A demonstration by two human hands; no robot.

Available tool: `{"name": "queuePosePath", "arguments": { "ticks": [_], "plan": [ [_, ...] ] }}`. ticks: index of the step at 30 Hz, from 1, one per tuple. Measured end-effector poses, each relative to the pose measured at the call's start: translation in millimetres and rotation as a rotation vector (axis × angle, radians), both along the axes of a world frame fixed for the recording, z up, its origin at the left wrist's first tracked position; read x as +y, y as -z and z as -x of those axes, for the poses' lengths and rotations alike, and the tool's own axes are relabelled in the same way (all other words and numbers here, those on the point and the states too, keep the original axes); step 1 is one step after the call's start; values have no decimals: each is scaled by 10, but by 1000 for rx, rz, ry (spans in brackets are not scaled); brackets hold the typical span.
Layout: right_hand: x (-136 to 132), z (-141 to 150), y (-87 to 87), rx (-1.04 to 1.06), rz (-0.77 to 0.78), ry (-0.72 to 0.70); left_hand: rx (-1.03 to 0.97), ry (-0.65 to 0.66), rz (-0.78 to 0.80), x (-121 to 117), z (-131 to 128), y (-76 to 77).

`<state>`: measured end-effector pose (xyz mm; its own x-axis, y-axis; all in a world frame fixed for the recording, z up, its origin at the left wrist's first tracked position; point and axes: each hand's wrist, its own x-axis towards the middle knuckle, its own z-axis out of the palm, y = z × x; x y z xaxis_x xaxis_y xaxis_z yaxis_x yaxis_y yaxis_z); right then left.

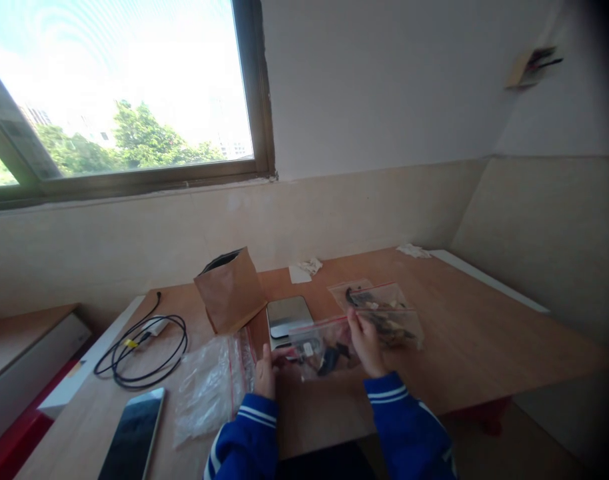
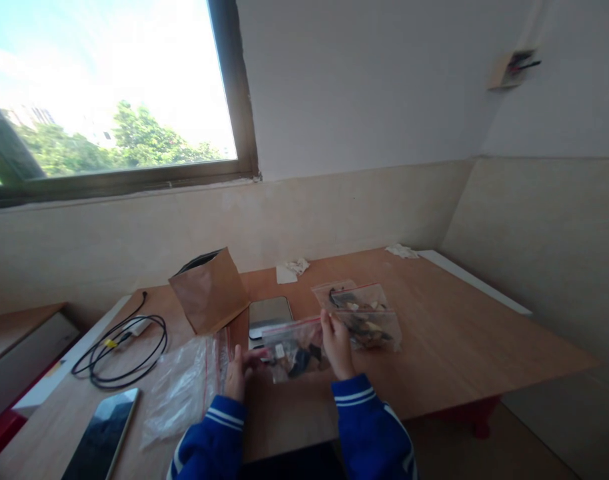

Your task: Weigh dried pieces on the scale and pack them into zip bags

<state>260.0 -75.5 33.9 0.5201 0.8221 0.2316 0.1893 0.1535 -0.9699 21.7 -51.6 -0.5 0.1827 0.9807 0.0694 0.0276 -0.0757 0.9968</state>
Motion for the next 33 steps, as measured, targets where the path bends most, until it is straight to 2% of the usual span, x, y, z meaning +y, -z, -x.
{"name": "queuePosePath", "arguments": {
  "ticks": [2, 5, 7, 9, 12, 15, 17, 19, 21, 23, 26, 28, 30, 33],
  "plan": [
    [243, -265, -117, -109, 11, 118, -35, 8, -45, -17, -5, 3],
    [689, -553, -213, -330, 96, 133, -80, 4, -83, -48, -22, 5],
    [934, -630, -209, -385, 126, 128, -87, 24, -78, -62, -31, 4],
    [1071, -618, -158, -423, 137, 160, -78, 31, -87, -65, -29, 10],
    [1059, -479, -25, -505, 116, 255, -24, -7, -146, -53, -10, 35],
    [887, -256, 120, -730, 63, 351, 20, -21, -191, -41, 2, 64],
    [767, -102, 206, -904, 43, 315, 36, -28, -211, -41, 2, 70],
    [687, 21, 287, -1019, 63, 216, 56, -61, -245, -52, 2, 54],
    [664, 88, 368, -1086, 127, 147, 91, -148, -319, -75, 16, 6],
    [692, 94, 446, -1121, 198, 119, 148, -290, -417, -100, 58, -81],
    [781, 33, 528, -1162, 244, 94, 241, -578, -520, -82, 185, -272],
    [837, -17, 547, -1179, 251, 79, 322, -790, -554, 10, 311, -404],
    [872, -53, 546, -1179, 260, 65, 447, -897, -600, 176, 461, -501],
    [876, -61, 519, -1150, 278, 37, 563, -904, -565, 505, 689, -523]
  ]
}}
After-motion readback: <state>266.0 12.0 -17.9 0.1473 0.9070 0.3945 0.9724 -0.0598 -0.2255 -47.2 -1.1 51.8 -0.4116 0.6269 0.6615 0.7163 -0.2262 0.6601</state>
